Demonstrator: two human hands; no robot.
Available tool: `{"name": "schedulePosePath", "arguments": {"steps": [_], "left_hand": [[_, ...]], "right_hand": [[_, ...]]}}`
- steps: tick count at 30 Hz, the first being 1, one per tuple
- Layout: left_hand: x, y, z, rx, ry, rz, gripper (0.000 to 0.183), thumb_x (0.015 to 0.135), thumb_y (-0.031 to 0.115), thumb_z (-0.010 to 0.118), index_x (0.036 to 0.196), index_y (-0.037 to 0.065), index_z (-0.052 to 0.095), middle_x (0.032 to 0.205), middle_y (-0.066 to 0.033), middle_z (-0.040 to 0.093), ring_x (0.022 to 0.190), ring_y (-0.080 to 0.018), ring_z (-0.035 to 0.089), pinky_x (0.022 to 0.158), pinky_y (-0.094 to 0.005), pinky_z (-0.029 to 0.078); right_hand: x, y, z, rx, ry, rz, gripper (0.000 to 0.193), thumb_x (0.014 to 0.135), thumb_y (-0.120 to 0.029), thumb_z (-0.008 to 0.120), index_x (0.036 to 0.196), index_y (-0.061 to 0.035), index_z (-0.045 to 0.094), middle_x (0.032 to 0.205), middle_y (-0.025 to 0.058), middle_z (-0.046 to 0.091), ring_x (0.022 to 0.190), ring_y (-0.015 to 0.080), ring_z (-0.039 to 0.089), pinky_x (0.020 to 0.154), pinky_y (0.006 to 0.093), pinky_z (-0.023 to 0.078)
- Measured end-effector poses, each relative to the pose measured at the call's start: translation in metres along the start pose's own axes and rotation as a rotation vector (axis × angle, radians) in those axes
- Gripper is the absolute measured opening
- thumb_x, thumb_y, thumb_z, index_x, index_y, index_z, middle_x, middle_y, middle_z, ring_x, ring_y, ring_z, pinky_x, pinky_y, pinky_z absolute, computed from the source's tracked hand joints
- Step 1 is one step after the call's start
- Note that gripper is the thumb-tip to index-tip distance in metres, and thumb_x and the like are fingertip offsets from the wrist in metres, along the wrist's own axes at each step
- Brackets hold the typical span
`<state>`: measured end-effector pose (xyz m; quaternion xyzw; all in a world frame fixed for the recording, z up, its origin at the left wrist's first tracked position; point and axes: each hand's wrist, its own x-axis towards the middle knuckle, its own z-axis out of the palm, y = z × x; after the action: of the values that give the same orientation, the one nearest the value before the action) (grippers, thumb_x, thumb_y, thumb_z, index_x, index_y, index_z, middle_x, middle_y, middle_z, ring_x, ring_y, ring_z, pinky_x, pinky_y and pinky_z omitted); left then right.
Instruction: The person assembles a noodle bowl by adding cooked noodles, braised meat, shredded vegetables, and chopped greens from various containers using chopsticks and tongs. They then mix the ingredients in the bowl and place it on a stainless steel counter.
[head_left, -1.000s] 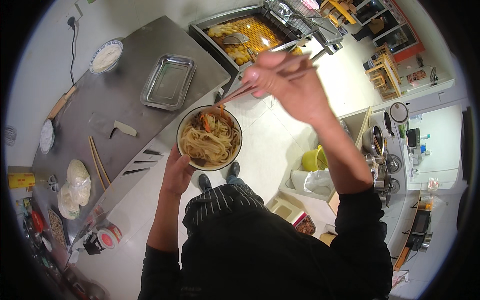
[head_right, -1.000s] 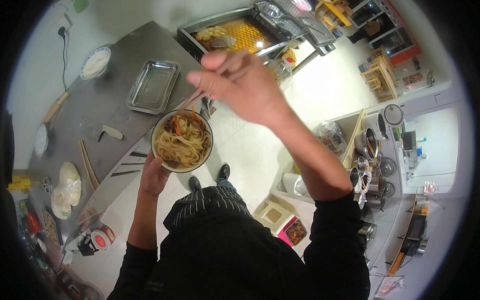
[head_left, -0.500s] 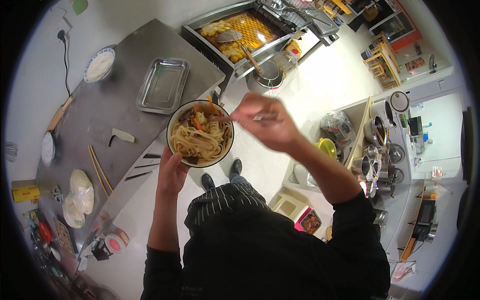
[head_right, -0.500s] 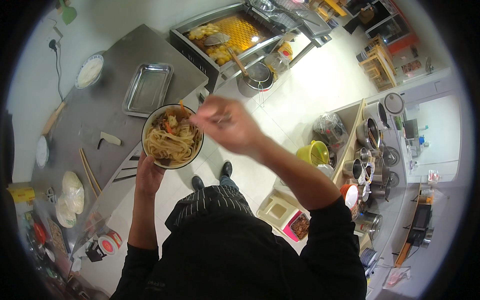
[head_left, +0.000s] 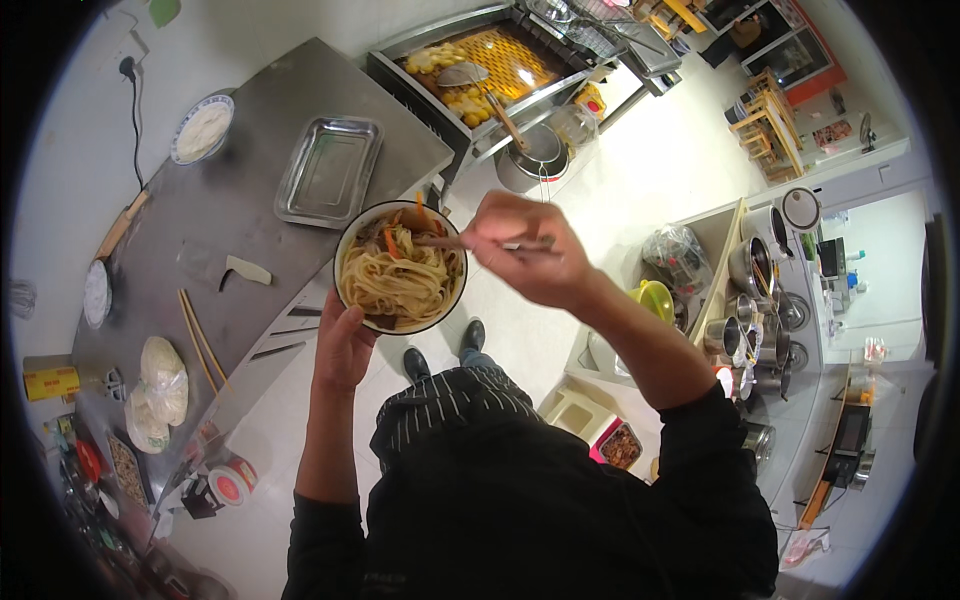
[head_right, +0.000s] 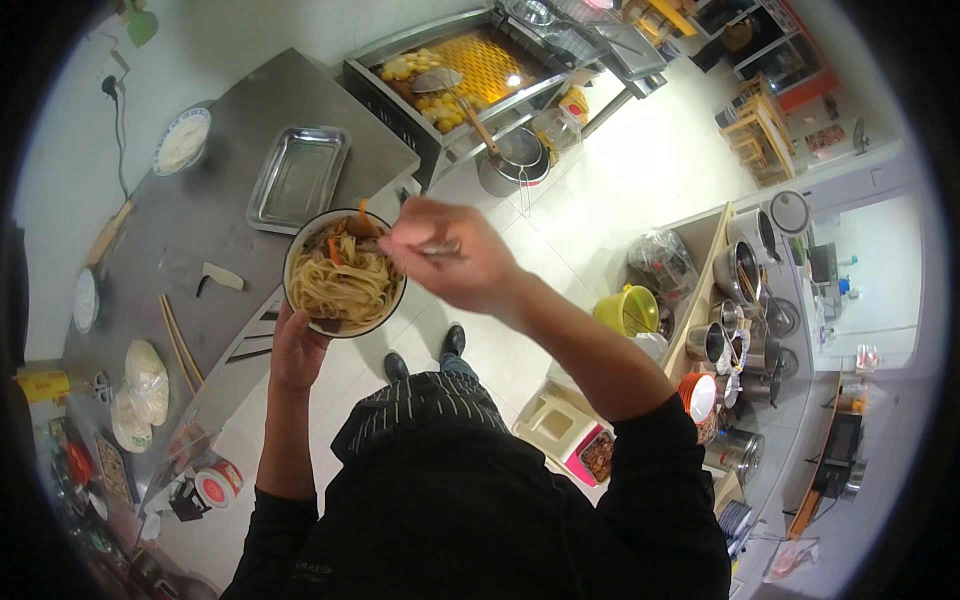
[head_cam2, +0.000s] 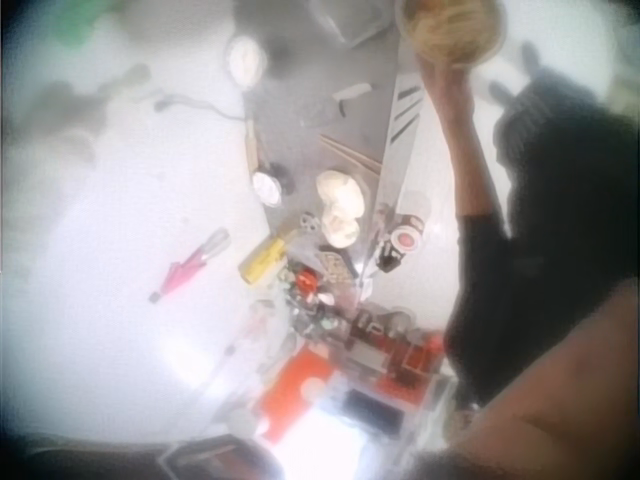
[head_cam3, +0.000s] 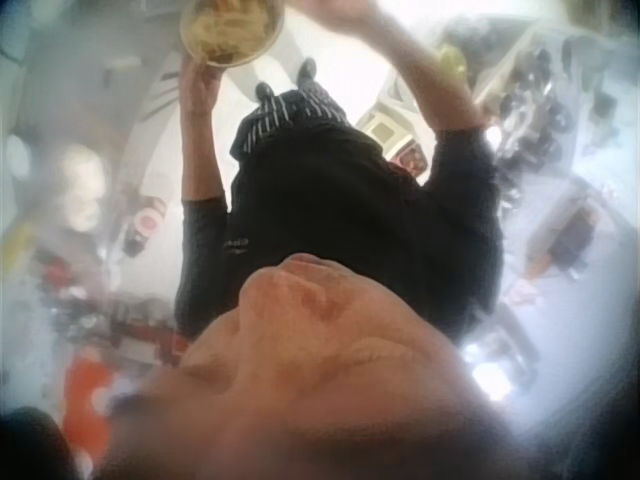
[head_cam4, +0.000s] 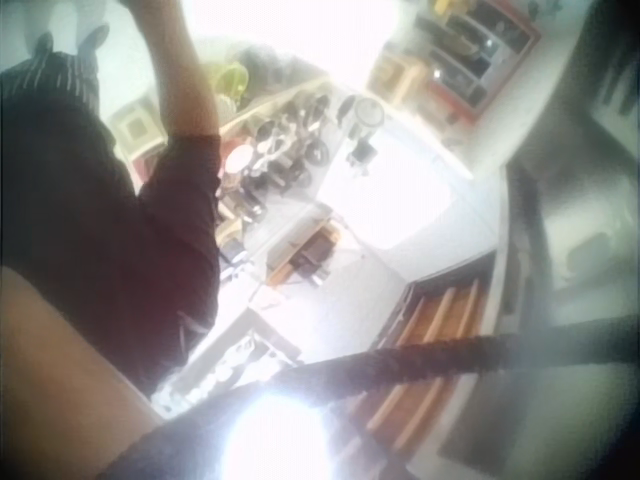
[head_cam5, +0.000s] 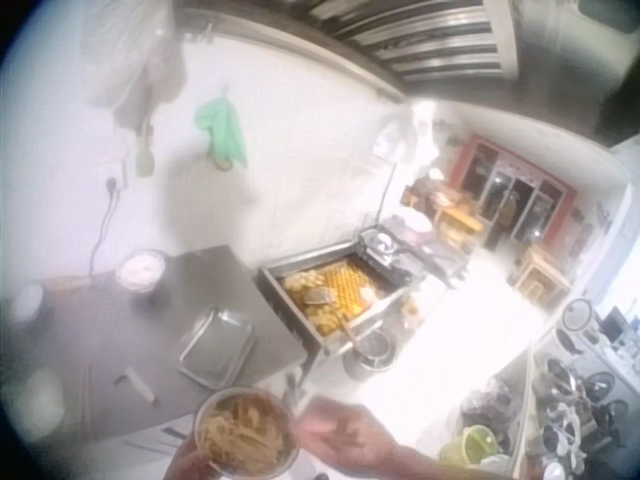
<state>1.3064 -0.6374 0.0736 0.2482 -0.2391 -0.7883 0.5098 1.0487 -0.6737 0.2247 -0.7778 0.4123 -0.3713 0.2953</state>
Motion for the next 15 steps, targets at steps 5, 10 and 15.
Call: {"name": "schedulePosePath", "arguments": {"steps": [5, 10, 15], "left_hand": [[0.001, -0.001, -0.002, 0.017, 0.019, -0.021, 0.073, 0.089, 0.025, 0.069, 0.146, 0.003, 0.03, 0.142, -0.0132, 0.048, 0.13, -0.0267, 0.051, 0.107, -0.0423, 0.045], [-0.003, -0.003, -0.004, 0.017, 0.008, -0.017, 0.071, 0.089, 0.025, 0.069, 0.145, 0.003, 0.032, 0.142, -0.0131, 0.049, 0.129, -0.026, 0.052, 0.106, -0.0417, 0.046], [-0.004, -0.003, -0.003, 0.006, 0.022, -0.005, 0.069, 0.088, 0.025, 0.07, 0.145, 0.004, 0.035, 0.139, -0.0125, 0.053, 0.126, -0.0252, 0.055, 0.103, -0.041, 0.048]], "right_hand": [[-0.008, -0.008, 0.008, -0.018, -0.103, -0.098, 0.015, 0.085, -0.005, 0.069, 0.074, -0.0033, 0.059, 0.074, 0.0098, 0.057, 0.062, 0.0271, 0.055, 0.053, 0.0364, 0.044], [-0.003, -0.02, -0.033, 0.047, 0.023, -0.02, 0.028, 0.091, -0.012, 0.067, 0.068, -0.0018, 0.055, 0.066, 0.0057, 0.054, 0.057, 0.0157, 0.05, 0.052, 0.0314, 0.04], [-0.006, -0.027, -0.049, 0.161, 0.212, 0.08, 0.022, 0.094, -0.009, 0.064, 0.076, 0.003, 0.061, 0.071, 0.0077, 0.059, 0.062, 0.0144, 0.057, 0.054, 0.0277, 0.045]]}}
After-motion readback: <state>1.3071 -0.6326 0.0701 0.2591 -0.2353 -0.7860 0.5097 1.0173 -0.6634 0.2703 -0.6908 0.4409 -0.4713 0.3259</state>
